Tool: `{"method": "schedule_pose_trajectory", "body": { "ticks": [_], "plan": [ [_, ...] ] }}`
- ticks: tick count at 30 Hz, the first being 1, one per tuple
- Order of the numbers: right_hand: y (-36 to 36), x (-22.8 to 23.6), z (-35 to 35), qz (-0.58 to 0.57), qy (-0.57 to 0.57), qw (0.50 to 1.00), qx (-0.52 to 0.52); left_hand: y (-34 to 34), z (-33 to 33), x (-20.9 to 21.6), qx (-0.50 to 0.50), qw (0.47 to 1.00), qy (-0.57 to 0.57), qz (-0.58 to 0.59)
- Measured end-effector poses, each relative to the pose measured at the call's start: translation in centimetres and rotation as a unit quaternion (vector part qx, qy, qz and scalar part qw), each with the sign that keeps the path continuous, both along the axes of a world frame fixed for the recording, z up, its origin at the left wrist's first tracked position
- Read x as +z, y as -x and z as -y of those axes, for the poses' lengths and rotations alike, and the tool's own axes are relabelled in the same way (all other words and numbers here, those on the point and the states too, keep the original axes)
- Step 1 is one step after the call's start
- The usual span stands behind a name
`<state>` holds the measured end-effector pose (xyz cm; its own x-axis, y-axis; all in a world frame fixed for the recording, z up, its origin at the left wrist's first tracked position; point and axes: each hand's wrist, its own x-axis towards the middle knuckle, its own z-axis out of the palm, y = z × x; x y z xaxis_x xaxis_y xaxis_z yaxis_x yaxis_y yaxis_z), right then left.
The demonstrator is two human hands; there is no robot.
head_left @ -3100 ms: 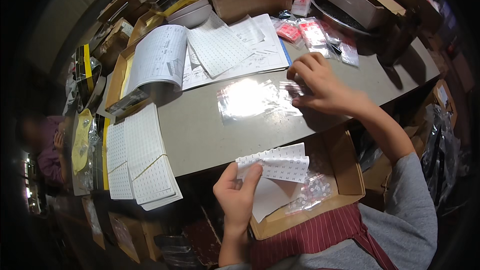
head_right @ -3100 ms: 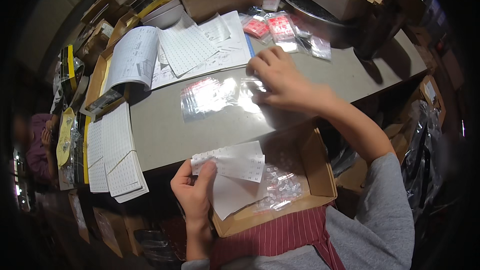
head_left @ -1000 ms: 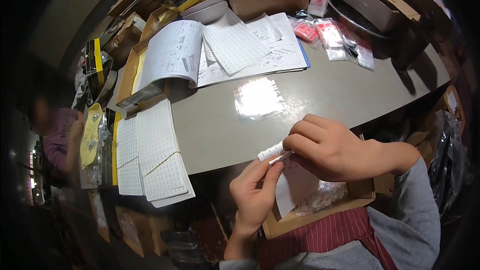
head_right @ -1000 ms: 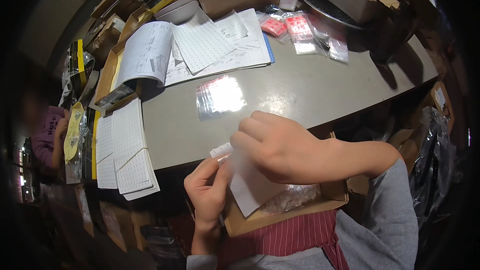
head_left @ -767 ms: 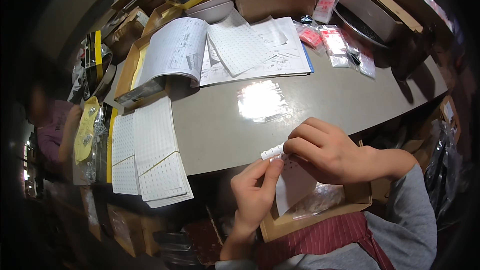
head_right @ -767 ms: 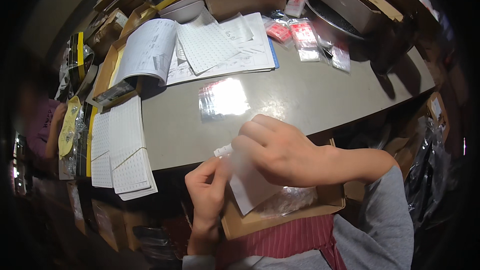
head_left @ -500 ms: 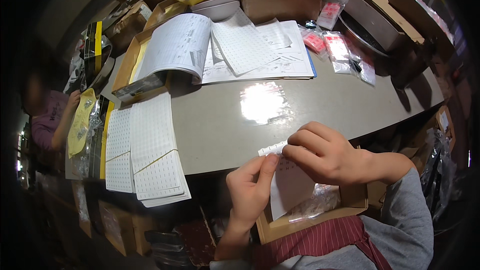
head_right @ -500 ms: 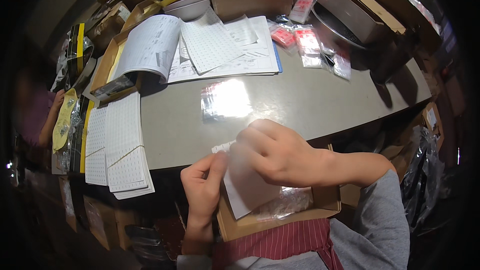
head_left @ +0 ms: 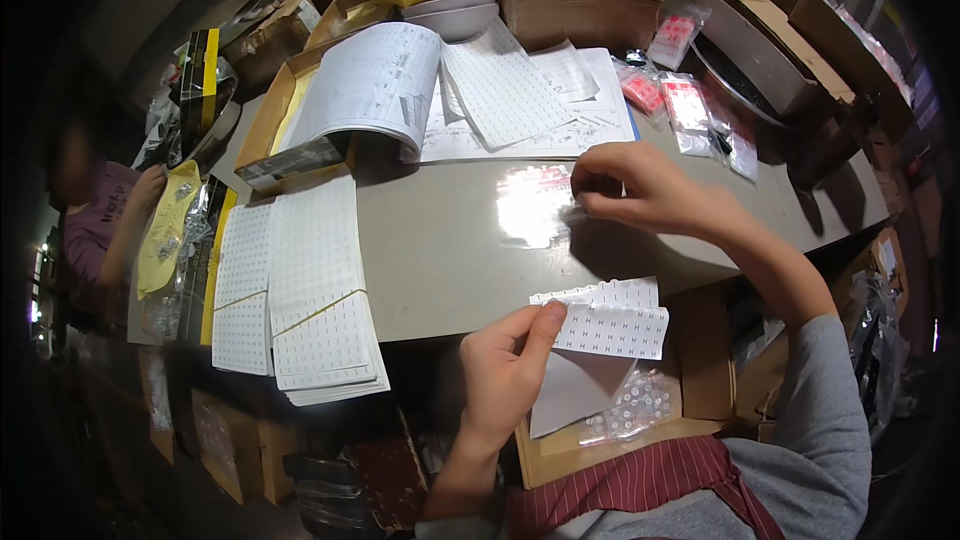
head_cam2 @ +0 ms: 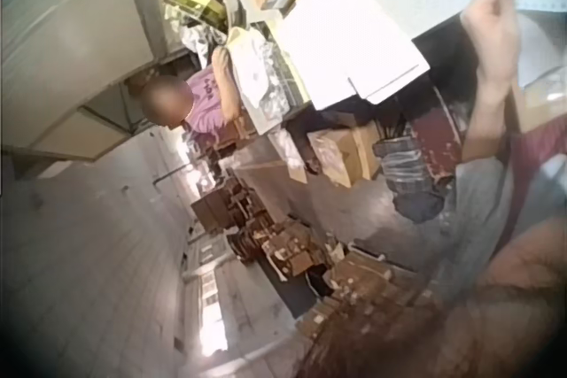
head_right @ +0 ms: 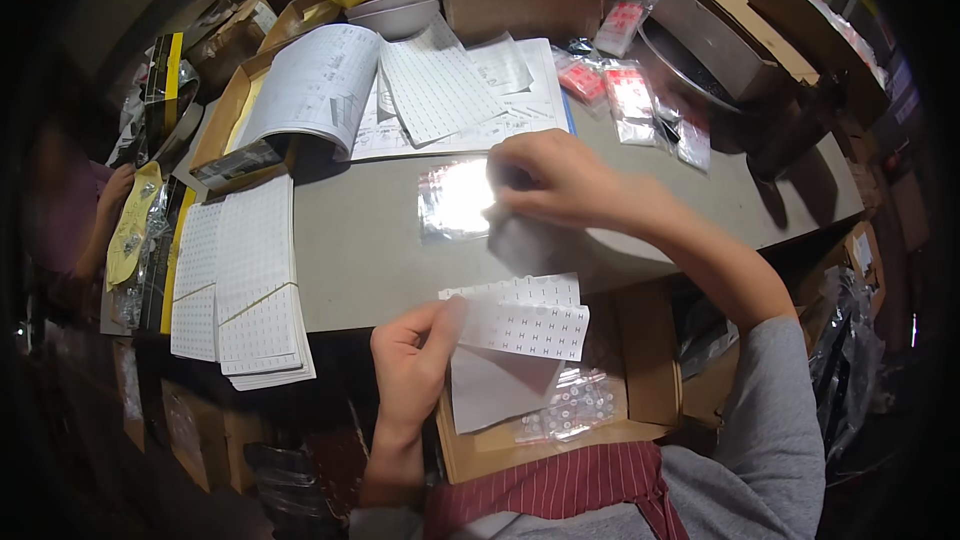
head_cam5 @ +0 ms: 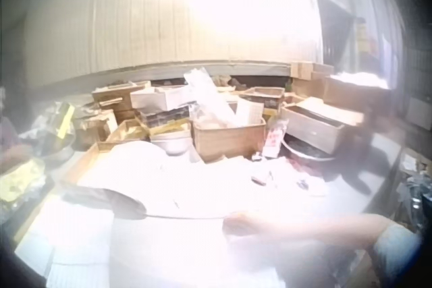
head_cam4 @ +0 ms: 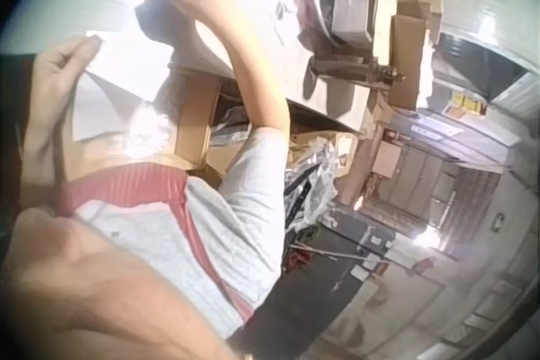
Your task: The person repeatedly picks small white stickers from a sheet, peels them off, and places them into a small plastic bag on the table. The hands continue this one-at-a-time process throughout the clip, accumulating stickers in the bag.
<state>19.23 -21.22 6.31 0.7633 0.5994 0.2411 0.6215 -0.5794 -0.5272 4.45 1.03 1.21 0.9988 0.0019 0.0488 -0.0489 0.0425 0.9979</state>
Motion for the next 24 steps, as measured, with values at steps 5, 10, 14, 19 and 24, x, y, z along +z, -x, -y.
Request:
{"method": "schedule_pose_trajectory", "body": {
  "ticks": [5, 10, 14, 19, 24],
  "plan": [
    [-1.4, 0.4, -0.8, -0.088, 0.082, 0.992, 0.031, -0.1, -0.2, 0.1, 0.001, 1.0, -0.011, 0.002],
    [-1.5, -0.9, -1.6, 0.011, 0.088, 0.994, 0.06, -0.2, -0.2, -0.1, -0.001, 1.0, -0.024, 0.002],
    [-1.9, -1.3, -0.7, 0.072, 0.15, 0.985, -0.046, -0.1, 0.1, 0.1, 0.002, 0.999, -0.034, 0.009],
    [-1.8, 1.3, 3.7, -0.111, 0.205, 0.968, -0.094, 0.5, 0.1, 0.4, -0.005, 0.999, -0.046, 0.019],
    [1.6, 1.7, 7.2, -0.113, 0.207, 0.961, -0.147, 0.9, 0.0, 0.9, -0.044, 0.997, -0.055, 0.006]
  ]
}}
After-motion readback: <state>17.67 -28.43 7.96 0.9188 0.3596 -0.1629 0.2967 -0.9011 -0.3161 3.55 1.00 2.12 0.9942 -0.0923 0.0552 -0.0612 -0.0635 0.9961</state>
